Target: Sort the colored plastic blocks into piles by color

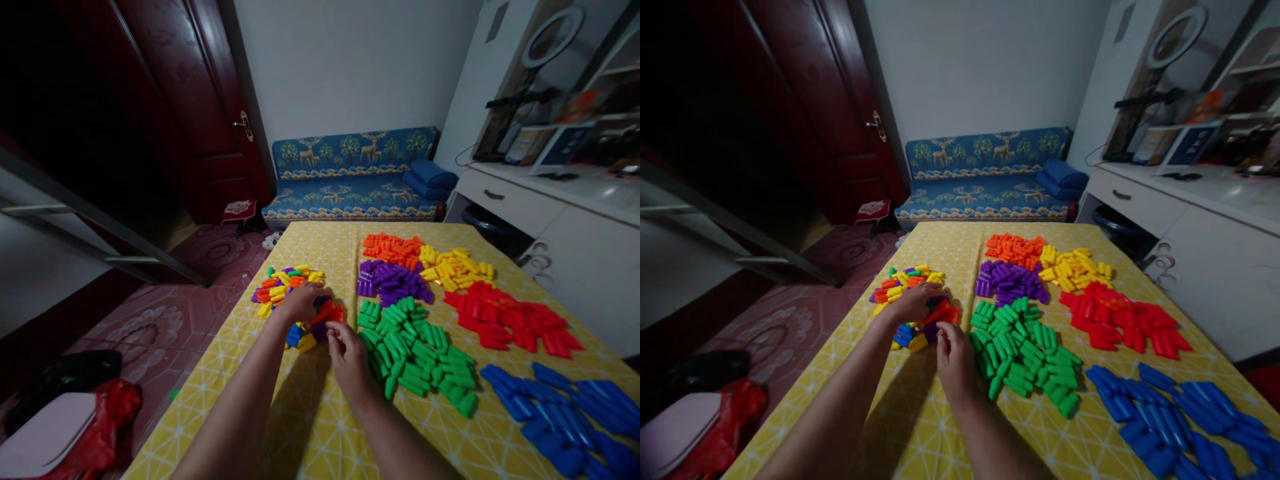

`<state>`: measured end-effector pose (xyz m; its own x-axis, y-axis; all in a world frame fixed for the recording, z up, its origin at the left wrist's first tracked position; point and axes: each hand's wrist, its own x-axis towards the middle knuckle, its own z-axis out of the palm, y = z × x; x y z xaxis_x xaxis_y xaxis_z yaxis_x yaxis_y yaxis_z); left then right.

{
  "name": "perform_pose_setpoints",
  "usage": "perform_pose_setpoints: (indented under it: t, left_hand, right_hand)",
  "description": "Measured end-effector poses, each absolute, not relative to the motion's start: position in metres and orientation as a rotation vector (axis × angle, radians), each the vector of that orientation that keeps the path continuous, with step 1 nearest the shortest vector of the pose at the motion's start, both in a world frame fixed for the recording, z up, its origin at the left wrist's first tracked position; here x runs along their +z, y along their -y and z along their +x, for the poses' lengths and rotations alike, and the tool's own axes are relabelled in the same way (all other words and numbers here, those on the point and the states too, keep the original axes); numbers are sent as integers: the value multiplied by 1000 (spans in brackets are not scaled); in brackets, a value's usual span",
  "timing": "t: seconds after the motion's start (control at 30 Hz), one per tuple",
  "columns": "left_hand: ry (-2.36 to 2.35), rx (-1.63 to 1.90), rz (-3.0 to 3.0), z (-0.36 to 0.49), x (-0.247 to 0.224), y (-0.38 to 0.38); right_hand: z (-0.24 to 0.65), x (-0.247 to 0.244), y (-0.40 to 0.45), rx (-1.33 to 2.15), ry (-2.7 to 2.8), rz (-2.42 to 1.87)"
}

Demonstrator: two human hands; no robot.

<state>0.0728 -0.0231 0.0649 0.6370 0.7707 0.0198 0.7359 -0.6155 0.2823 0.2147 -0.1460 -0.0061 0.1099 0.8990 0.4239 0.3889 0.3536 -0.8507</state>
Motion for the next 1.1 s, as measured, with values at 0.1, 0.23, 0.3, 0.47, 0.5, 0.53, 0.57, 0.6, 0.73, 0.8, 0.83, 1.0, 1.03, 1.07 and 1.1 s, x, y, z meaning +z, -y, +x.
perform_pose_setpoints:
  t: [0.1, 0.23, 0.3, 0.47, 0.5, 0.53, 0.57, 0.6, 0.73, 0.8, 0.83, 1.0, 1.03, 1.07, 1.1]
  left_hand:
    - [-1193, -50, 2697, 77, 75, 9]
    - [-1277, -246, 2721, 91, 84, 1]
    - [-1299, -267, 2732, 96, 84, 1]
    - [-1311, -134, 2769, 97, 74, 3]
    - [-1322, -92, 2767, 97, 72, 4]
    - [-1336, -53, 2764, 96, 71, 5]
    - [-1355, -17, 2763, 95, 69, 6]
    - [-1371, 11, 2761, 94, 69, 7]
    - [-1429, 159, 2735, 86, 67, 13]
    - [-1476, 382, 2653, 80, 66, 18]
    - [-1507, 543, 2577, 78, 66, 22]
    - [-1360, 1268, 1699, 88, 63, 66]
    - [-1251, 1239, 1452, 94, 61, 78]
    - [-1148, 1192, 1235, 102, 58, 90]
    - [-1048, 1145, 1073, 110, 54, 100]
  right_hand:
    - [215, -6, 145, 554, 1502, -1228]
    - [215, -5, 144, 551, 1502, -1221]
    - [215, -5, 144, 549, 1501, -1219]
    - [215, -7, 143, 558, 1506, -1224]
    - [215, -7, 143, 563, 1506, -1226]
    - [215, -7, 143, 568, 1505, -1229]
    - [215, -6, 143, 571, 1502, -1231]
    - [215, -6, 143, 575, 1498, -1233]
    - [215, -5, 143, 597, 1475, -1220]
    - [215, -6, 143, 603, 1466, -1213]
    - [215, -7, 142, 604, 1456, -1210]
    - [216, -9, 142, 569, 1282, -1192]
    - [216, -8, 143, 553, 1249, -1192]
    - [217, -6, 144, 538, 1228, -1191]
    - [219, -4, 146, 522, 1225, -1185]
